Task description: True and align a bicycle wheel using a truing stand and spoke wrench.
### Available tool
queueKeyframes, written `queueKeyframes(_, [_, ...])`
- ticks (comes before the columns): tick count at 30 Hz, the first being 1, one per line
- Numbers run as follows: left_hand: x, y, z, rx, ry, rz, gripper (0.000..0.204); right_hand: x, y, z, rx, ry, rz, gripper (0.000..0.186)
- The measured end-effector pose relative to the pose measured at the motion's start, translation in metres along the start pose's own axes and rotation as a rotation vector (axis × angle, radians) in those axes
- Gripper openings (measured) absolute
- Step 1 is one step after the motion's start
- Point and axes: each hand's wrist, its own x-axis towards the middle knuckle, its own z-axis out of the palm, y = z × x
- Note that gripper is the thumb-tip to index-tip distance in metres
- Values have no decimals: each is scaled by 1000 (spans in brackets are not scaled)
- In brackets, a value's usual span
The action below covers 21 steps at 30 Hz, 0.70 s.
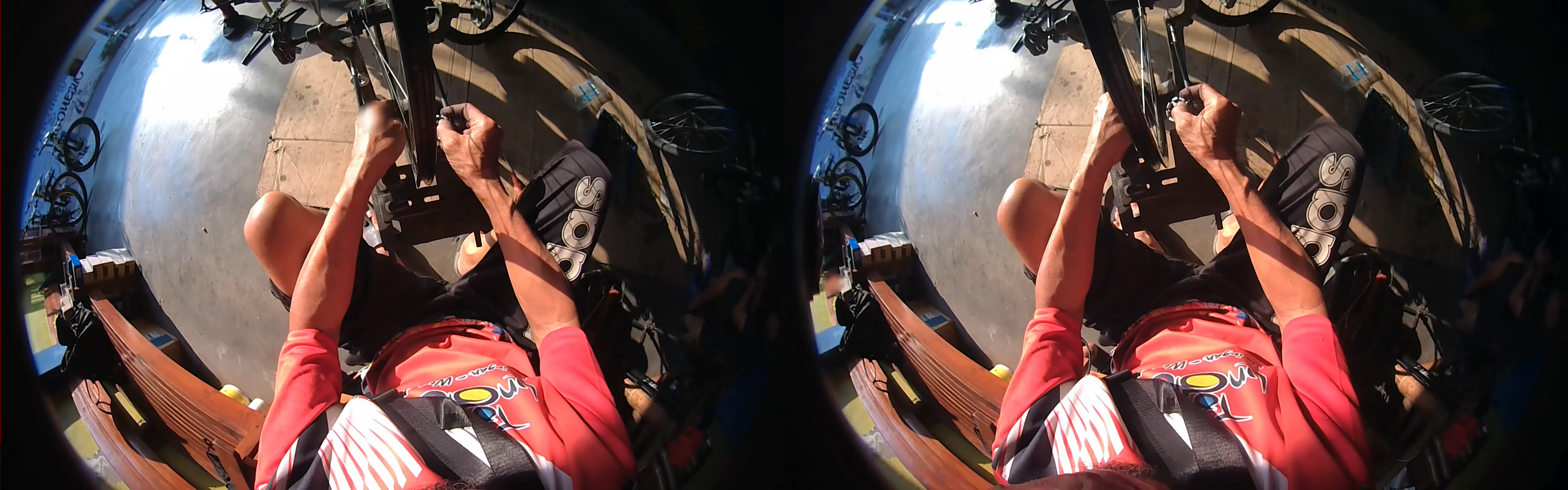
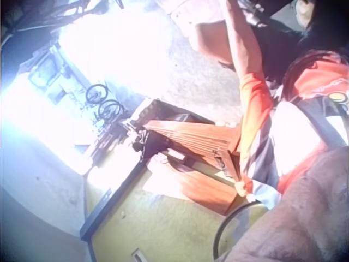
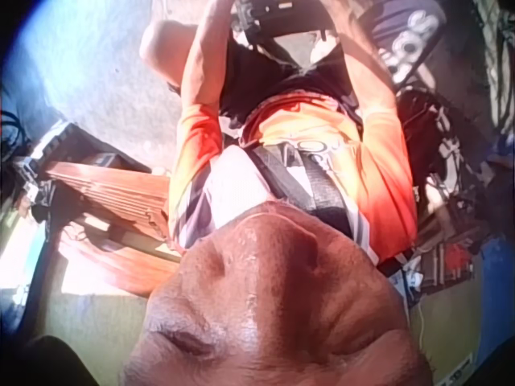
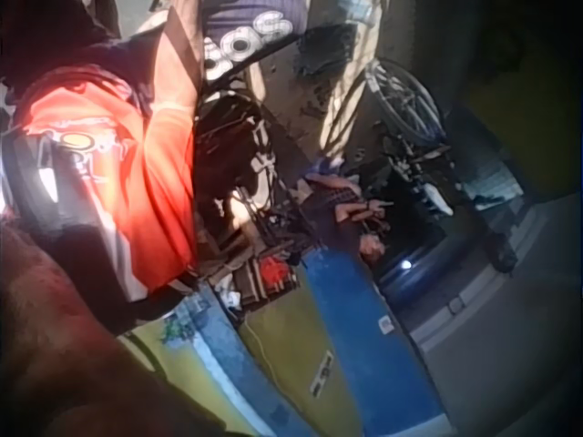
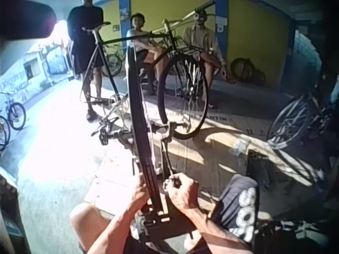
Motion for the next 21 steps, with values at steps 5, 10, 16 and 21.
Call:
queueKeyframes(5, [1, -5, -1, -43, 8, 26, 20, 0, -4, -2, 4, -24, -4, 10])
queueKeyframes(10, [2, -18, 3, -61, 107, 262, 19, 0, -6, -3, -16, -23, 1, 11])
queueKeyframes(16, [17, -29, 1, -272, -98, 137, 21, 2, -2, -3, -83, -22, -44, 13])
queueKeyframes(21, [18, -19, -11, -169, 27, 514, 28, 2, -2, -2, -66, 13, -88, 14])
